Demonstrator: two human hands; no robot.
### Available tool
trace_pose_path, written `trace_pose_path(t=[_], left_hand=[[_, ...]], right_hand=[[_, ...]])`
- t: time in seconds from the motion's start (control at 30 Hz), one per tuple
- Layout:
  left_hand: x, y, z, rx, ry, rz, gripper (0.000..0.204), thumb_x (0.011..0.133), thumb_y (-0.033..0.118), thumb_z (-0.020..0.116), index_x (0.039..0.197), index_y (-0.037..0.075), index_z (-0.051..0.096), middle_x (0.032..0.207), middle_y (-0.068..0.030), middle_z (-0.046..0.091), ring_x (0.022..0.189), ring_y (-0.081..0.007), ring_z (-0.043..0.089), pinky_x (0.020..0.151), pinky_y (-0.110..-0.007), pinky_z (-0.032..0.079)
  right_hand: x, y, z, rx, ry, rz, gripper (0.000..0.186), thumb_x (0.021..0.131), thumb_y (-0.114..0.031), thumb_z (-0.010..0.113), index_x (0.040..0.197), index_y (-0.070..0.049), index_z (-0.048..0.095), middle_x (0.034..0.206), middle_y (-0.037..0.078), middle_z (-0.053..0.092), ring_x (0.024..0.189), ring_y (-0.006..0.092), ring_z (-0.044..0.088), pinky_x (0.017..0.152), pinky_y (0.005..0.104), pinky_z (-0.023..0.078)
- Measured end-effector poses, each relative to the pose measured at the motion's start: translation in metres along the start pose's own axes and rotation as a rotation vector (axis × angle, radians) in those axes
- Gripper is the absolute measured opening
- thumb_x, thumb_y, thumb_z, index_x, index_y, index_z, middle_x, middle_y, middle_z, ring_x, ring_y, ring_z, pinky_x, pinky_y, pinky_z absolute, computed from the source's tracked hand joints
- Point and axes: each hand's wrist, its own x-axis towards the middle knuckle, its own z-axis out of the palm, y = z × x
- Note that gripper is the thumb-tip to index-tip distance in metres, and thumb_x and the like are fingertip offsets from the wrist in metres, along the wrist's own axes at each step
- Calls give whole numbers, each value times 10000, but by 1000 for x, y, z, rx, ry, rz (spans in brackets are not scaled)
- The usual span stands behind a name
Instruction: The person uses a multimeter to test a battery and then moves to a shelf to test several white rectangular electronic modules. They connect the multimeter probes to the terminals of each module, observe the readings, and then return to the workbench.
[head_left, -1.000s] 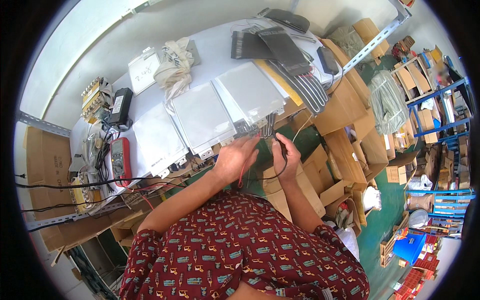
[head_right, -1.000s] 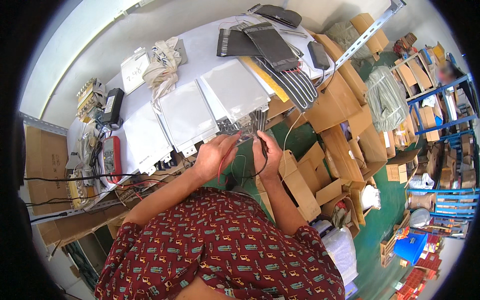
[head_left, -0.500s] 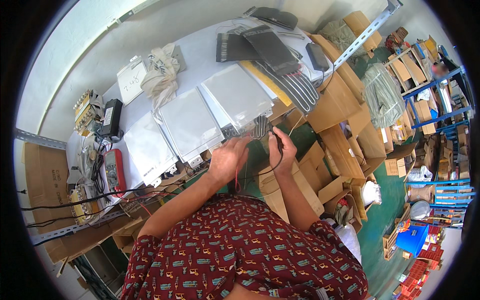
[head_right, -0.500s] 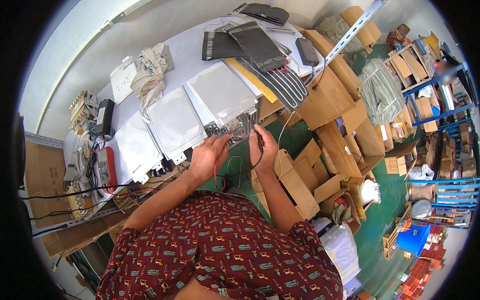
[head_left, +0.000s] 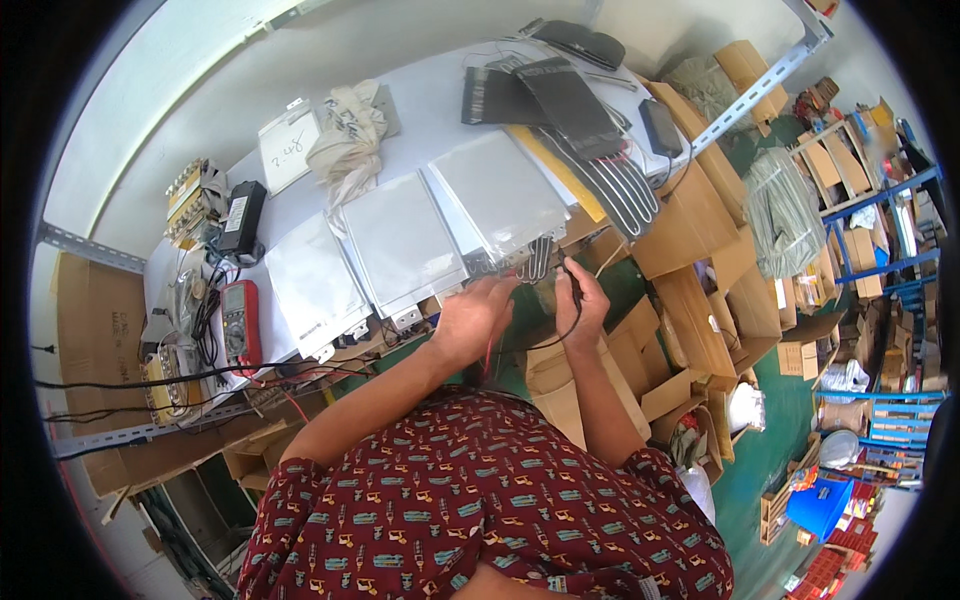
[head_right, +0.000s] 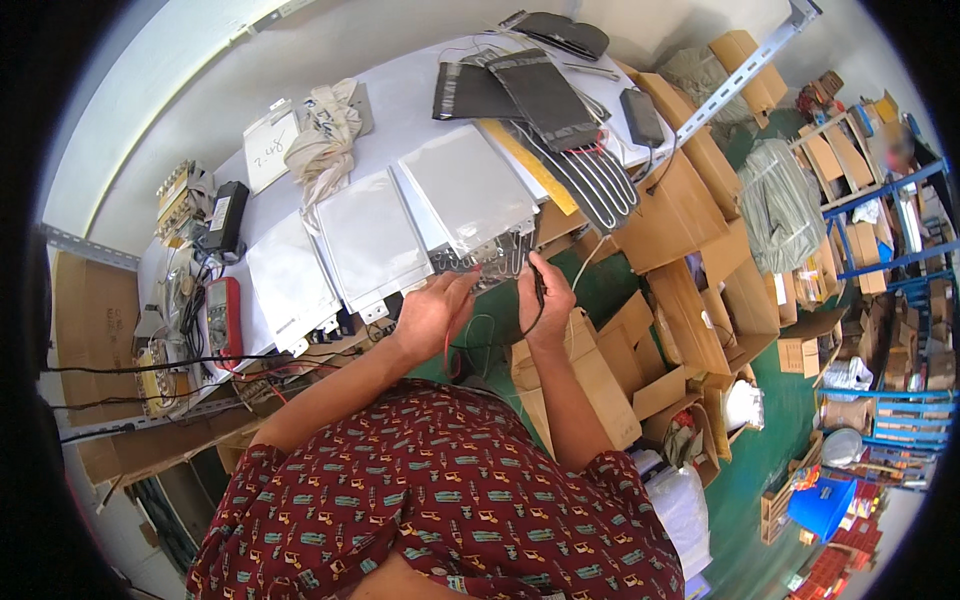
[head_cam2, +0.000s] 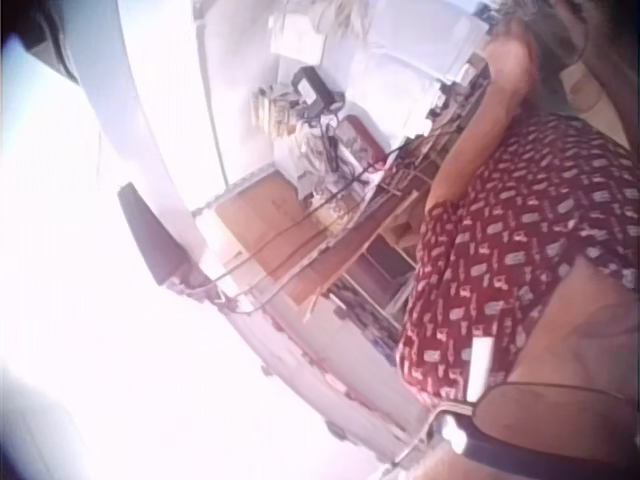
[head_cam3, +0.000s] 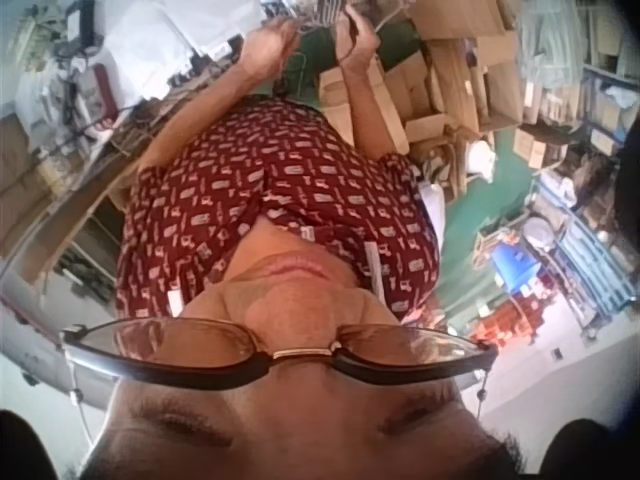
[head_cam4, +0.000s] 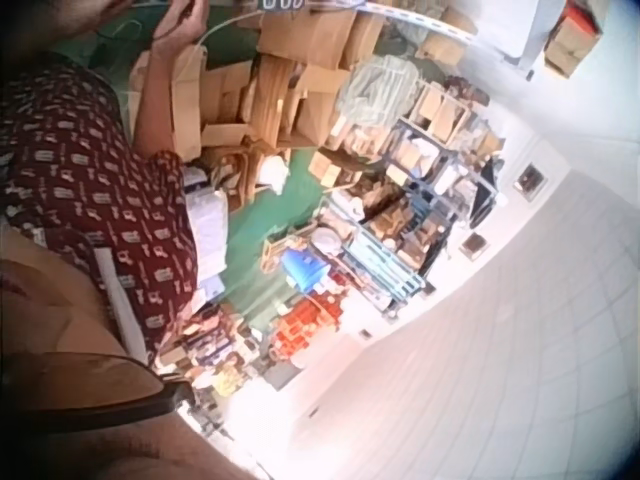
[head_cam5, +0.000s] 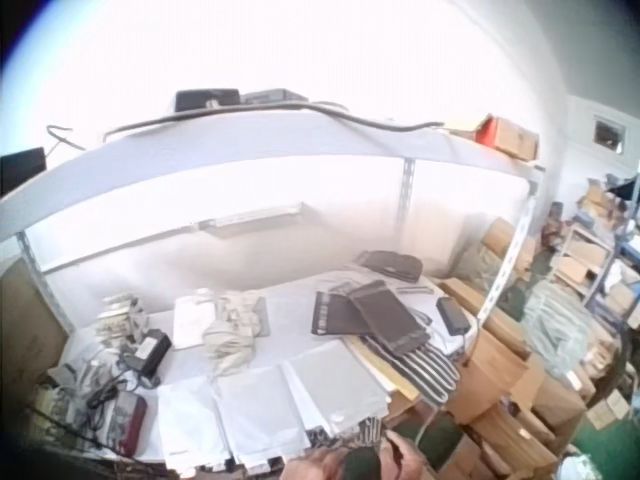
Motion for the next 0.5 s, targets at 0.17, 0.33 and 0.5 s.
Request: trace_pose_path(t=[0.17, 0.33, 0.5], left_hand=[[-6, -3, 1, 65, -116, -25, 419, 856, 110, 662, 1261, 21, 600, 997, -139, 673, 869, -313, 689, 690, -426, 584], [-7, -2, 2, 29, -53, -48, 326, 894, 148, 630, 1193, 19, 609, 930, -124, 641, 874, -310, 687, 675, -445, 577], [-6, 0, 3, 22, -29, -55, 312, 899, 140, 617, 1180, 6, 623, 924, -123, 653, 875, -296, 696, 635, -433, 581]], right_hand=[[-5, 8, -6, -31, -74, 164, 272, 968, -107, 632, 1191, 31, 703, 1013, 85, 724, 873, 135, 638, 791, 291, 522], [-11, 10, -2, 19, -55, 261, 316, 990, -66, 616, 1278, 59, 646, 1071, 94, 726, 867, 101, 630, 754, 240, 522], [-7, 4, -5, -51, -100, 245, 329, 994, -87, 600, 1292, 49, 643, 1072, 95, 728, 839, 109, 632, 710, 248, 511]])
